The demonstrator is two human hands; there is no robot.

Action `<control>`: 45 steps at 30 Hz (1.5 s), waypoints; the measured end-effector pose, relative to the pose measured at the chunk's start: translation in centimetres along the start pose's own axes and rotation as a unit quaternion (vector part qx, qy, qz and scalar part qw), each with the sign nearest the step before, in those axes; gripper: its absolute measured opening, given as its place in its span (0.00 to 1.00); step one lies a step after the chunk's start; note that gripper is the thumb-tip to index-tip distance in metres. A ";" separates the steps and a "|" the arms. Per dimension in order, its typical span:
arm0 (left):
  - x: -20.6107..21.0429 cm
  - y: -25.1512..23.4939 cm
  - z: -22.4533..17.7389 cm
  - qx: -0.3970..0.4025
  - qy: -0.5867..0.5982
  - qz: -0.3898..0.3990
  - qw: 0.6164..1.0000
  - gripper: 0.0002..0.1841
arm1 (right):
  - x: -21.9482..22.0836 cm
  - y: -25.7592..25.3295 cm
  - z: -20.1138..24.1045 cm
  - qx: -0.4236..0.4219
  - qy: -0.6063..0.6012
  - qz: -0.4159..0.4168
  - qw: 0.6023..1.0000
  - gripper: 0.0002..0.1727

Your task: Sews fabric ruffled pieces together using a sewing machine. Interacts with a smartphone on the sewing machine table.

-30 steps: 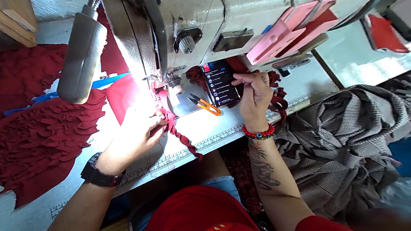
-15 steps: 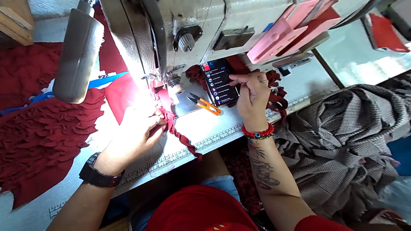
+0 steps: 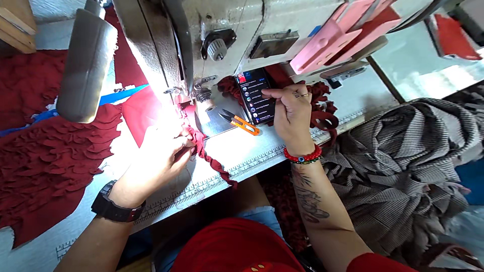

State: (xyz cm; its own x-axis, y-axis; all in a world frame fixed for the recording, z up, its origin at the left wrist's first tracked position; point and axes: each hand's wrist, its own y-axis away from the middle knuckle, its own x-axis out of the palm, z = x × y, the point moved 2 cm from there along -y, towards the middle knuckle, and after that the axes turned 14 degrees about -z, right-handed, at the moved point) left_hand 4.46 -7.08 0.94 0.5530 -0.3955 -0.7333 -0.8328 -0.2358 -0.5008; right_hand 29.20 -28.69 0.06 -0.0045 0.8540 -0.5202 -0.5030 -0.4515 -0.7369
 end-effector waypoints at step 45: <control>0.0 0.0 0.0 0.004 0.001 0.001 1.000 0.13 | 0.0 -0.1 0.2 -0.005 0.016 0.007 1.000 0.24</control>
State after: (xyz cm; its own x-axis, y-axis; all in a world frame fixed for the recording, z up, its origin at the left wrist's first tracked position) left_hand 4.45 -7.09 0.97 0.5509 -0.3986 -0.7332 -0.8340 -0.2286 -0.5023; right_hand 29.06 -28.56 0.24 0.0162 0.8396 -0.5430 -0.4939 -0.4655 -0.7345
